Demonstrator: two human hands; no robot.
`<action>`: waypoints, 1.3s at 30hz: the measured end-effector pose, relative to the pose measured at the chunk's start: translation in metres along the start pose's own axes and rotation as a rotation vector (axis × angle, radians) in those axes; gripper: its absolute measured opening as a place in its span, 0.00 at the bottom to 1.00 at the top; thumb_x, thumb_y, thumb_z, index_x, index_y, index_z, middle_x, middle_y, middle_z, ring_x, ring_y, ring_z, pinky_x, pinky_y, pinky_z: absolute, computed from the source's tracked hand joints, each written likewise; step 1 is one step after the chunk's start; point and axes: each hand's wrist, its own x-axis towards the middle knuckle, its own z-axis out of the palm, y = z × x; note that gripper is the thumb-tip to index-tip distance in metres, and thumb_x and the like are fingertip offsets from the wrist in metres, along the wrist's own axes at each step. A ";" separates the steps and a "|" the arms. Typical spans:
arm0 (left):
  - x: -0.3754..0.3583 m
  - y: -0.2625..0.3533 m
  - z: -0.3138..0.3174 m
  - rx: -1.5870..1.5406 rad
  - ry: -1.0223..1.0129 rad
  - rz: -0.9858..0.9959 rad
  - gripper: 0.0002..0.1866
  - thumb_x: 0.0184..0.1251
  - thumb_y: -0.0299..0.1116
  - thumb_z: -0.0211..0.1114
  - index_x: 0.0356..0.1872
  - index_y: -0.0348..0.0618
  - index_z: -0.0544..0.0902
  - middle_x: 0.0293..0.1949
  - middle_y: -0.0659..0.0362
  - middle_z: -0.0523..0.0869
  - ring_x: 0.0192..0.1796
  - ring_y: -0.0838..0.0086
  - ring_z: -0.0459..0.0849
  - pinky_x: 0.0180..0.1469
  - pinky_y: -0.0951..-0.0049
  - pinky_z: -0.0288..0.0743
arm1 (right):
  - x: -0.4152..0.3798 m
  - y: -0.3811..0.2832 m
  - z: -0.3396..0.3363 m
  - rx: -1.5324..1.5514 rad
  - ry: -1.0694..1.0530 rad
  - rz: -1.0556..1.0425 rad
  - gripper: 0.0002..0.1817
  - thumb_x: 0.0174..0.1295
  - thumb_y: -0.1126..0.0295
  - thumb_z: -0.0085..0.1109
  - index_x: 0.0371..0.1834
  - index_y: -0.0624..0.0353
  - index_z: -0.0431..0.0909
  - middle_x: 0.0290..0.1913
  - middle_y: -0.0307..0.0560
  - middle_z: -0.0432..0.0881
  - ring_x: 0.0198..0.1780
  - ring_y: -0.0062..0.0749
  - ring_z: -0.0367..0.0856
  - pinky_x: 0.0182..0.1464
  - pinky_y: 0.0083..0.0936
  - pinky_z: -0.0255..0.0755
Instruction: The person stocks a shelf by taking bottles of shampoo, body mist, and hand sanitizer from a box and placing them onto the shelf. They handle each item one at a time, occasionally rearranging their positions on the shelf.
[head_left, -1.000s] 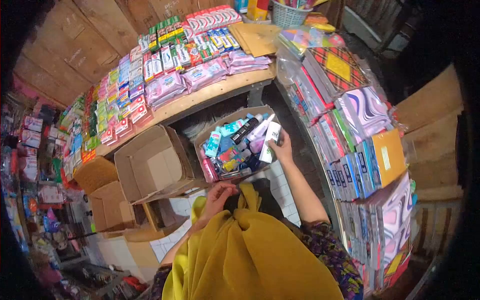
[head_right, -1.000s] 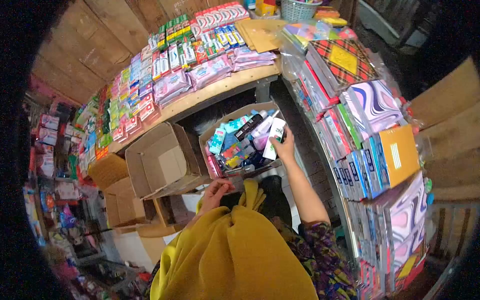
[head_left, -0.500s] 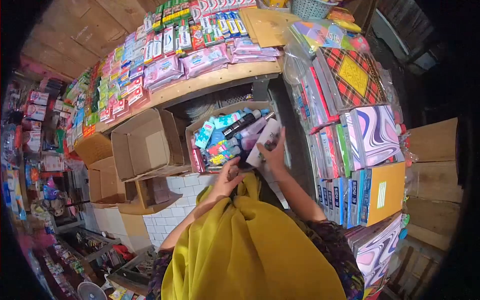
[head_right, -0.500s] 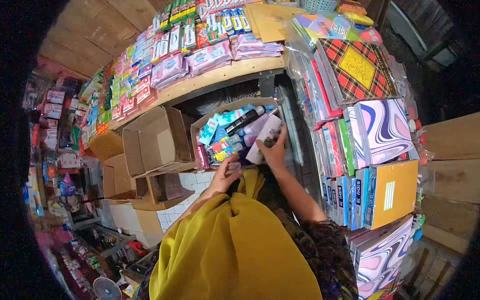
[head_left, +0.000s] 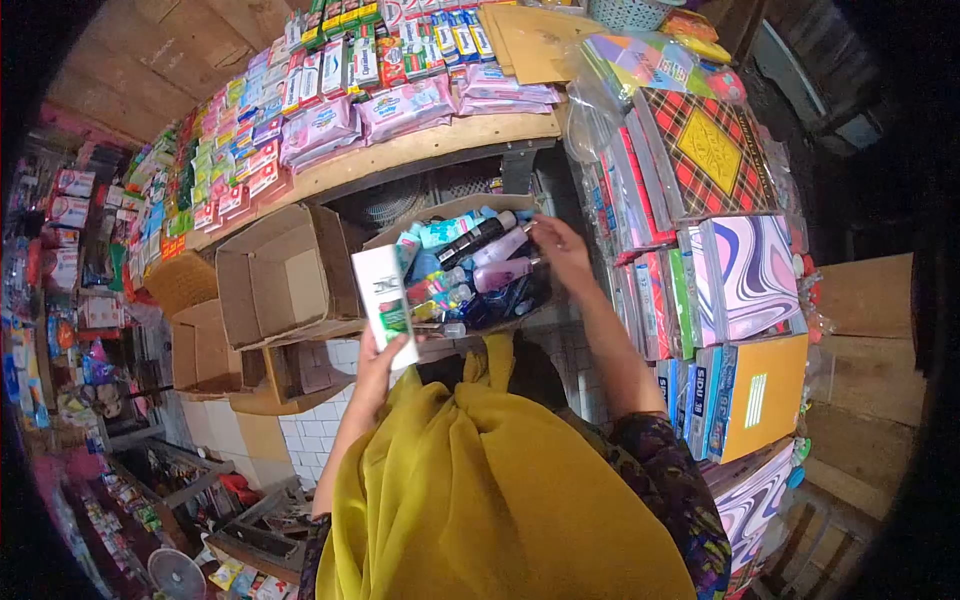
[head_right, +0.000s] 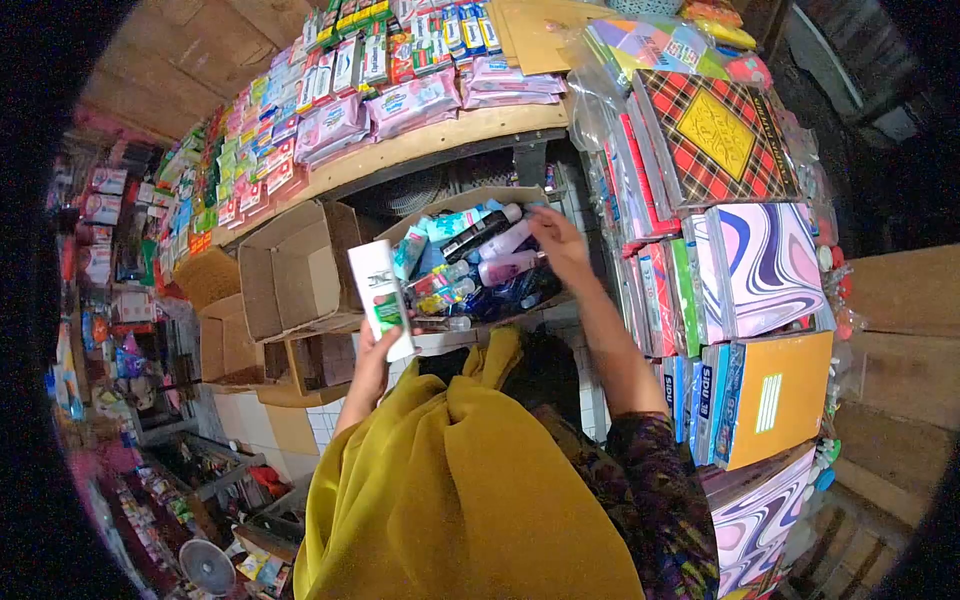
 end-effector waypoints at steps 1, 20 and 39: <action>-0.006 0.007 -0.003 -0.054 0.056 0.005 0.27 0.64 0.31 0.60 0.63 0.45 0.63 0.49 0.52 0.80 0.46 0.63 0.84 0.40 0.64 0.83 | 0.006 0.008 -0.012 -0.058 -0.008 0.066 0.18 0.61 0.70 0.61 0.55 0.60 0.76 0.43 0.44 0.82 0.44 0.25 0.79 0.48 0.22 0.73; -0.067 0.013 -0.046 -0.272 0.426 0.116 0.29 0.67 0.43 0.56 0.65 0.44 0.60 0.54 0.51 0.77 0.48 0.64 0.82 0.41 0.65 0.86 | -0.011 0.043 0.046 -0.810 -0.376 -0.144 0.21 0.49 0.65 0.66 0.48 0.54 0.79 0.48 0.50 0.81 0.52 0.47 0.76 0.54 0.37 0.70; -0.087 -0.010 -0.056 -0.338 0.439 0.127 0.29 0.68 0.44 0.55 0.65 0.46 0.59 0.53 0.51 0.78 0.47 0.64 0.82 0.41 0.62 0.84 | -0.019 0.042 0.038 -1.097 -0.348 -0.269 0.24 0.45 0.70 0.68 0.50 0.49 0.77 0.48 0.44 0.76 0.53 0.45 0.72 0.55 0.39 0.68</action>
